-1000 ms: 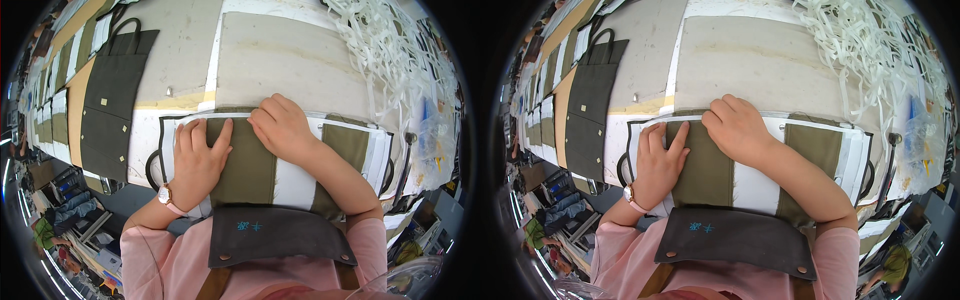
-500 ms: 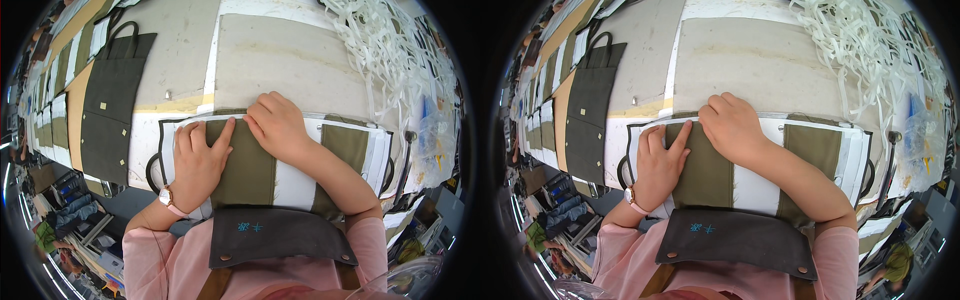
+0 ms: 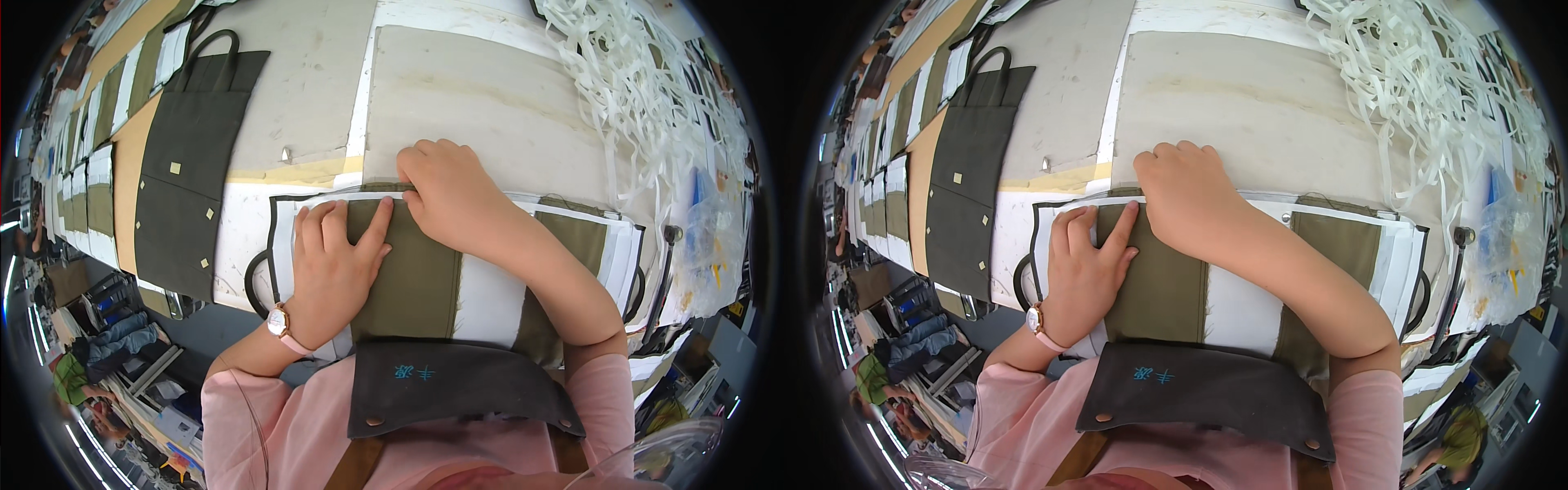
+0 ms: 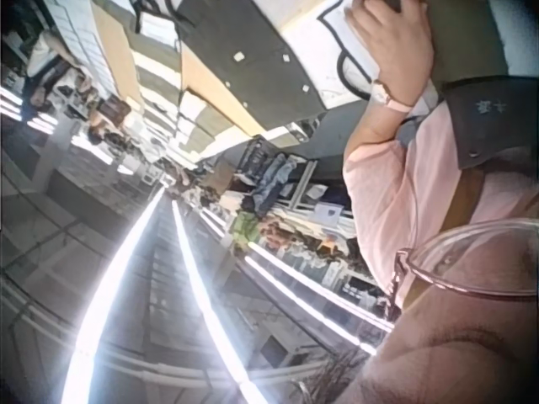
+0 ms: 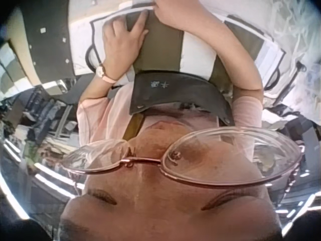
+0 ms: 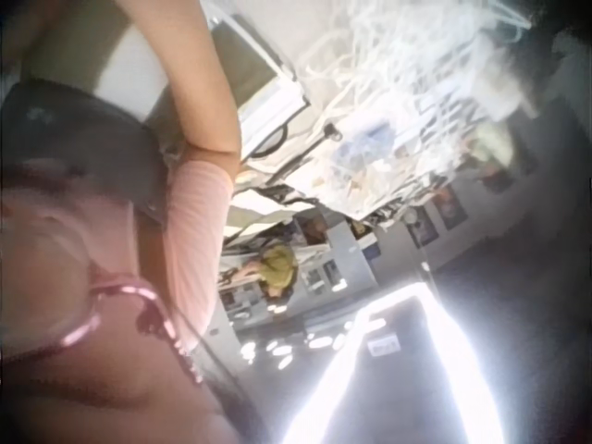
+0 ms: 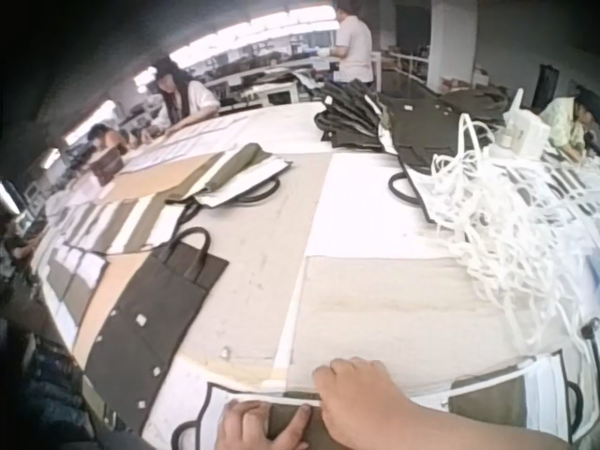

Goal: The person aligns and presses a white fabric strip onto the edge of a green fabric bag, then uses a hammer to secure metal rivets along the seam. They then pick up a black bag and thread a white strap through its grommets.

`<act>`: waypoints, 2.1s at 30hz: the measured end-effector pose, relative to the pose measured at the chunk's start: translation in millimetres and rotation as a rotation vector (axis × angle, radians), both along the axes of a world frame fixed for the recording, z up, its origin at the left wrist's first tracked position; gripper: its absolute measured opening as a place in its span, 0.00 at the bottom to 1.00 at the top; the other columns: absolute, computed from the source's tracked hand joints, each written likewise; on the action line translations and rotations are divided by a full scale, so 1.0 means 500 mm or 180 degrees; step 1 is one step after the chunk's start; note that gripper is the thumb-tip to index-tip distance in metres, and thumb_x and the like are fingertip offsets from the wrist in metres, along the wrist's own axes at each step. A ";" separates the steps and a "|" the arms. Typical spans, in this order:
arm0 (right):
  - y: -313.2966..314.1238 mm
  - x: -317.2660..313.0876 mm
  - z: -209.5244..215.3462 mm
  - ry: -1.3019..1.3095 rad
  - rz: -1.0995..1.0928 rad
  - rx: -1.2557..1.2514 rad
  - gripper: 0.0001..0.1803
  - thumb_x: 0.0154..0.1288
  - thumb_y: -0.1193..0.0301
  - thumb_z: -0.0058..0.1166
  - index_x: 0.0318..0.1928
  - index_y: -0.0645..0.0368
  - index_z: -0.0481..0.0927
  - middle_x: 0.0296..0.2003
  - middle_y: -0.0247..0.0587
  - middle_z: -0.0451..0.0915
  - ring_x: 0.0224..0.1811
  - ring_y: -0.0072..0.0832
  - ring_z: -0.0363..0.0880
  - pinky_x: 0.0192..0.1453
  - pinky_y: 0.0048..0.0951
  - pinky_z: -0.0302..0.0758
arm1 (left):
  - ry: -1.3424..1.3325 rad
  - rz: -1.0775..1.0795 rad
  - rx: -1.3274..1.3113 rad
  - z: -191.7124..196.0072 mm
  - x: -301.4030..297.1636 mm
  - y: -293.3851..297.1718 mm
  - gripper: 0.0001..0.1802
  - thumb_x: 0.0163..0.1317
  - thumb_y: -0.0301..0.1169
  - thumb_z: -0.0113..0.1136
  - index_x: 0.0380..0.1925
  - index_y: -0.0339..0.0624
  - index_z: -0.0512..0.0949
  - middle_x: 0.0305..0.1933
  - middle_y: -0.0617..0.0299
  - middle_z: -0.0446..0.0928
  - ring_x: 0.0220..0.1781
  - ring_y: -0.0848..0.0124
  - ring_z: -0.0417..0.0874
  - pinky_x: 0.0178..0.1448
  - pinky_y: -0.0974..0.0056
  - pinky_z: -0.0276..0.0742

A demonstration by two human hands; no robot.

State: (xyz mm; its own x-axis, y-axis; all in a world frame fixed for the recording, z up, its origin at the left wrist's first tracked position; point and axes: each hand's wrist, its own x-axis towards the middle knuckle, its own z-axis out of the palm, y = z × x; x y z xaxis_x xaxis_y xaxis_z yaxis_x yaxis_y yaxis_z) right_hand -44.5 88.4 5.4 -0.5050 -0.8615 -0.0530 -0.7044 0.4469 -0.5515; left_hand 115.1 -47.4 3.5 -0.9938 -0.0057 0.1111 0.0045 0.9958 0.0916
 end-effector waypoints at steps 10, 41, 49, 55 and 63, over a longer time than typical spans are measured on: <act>-0.013 0.029 -0.046 0.0146 0.0126 -0.1079 0.06 0.55 0.82 0.58 0.33 0.61 0.77 0.36 0.44 0.73 0.42 0.42 0.72 0.51 0.42 0.71 | 0.0061 -0.0025 0.0222 0.004 0.001 -0.019 0.31 0.59 0.38 0.70 0.63 0.44 0.78 0.54 0.49 0.71 0.58 0.53 0.74 0.67 0.41 0.71; -0.024 0.037 -0.059 0.1011 0.0763 -0.1254 0.10 0.51 0.74 0.59 0.35 0.63 0.81 0.36 0.38 0.74 0.44 0.35 0.72 0.50 0.35 0.72 | 0.0200 0.0019 -0.0161 -0.005 -0.002 -0.037 0.26 0.62 0.31 0.66 0.58 0.31 0.77 0.60 0.49 0.75 0.64 0.53 0.78 0.72 0.45 0.69; 0.017 0.017 -0.062 0.0754 0.0607 -0.1265 0.10 0.49 0.75 0.59 0.36 0.61 0.80 0.37 0.39 0.73 0.43 0.37 0.72 0.49 0.37 0.74 | -0.0294 -0.0070 -0.0241 0.020 0.005 -0.013 0.34 0.62 0.46 0.66 0.62 0.33 0.75 0.63 0.39 0.73 0.65 0.48 0.79 0.77 0.42 0.64; 0.028 0.026 -0.059 0.1622 0.0853 -0.1230 0.09 0.44 0.73 0.61 0.30 0.59 0.81 0.34 0.36 0.72 0.39 0.33 0.70 0.43 0.32 0.73 | -0.0343 0.0014 -0.0242 0.019 0.006 -0.009 0.35 0.62 0.47 0.66 0.64 0.38 0.75 0.61 0.39 0.73 0.63 0.48 0.81 0.76 0.43 0.65; 0.042 0.020 -0.053 0.1293 0.0603 -0.1182 0.12 0.49 0.74 0.61 0.37 0.60 0.81 0.36 0.37 0.74 0.42 0.36 0.71 0.45 0.34 0.71 | -0.0209 0.0221 -0.0375 0.021 -0.015 0.002 0.32 0.61 0.44 0.69 0.63 0.42 0.78 0.56 0.49 0.76 0.62 0.51 0.80 0.73 0.45 0.67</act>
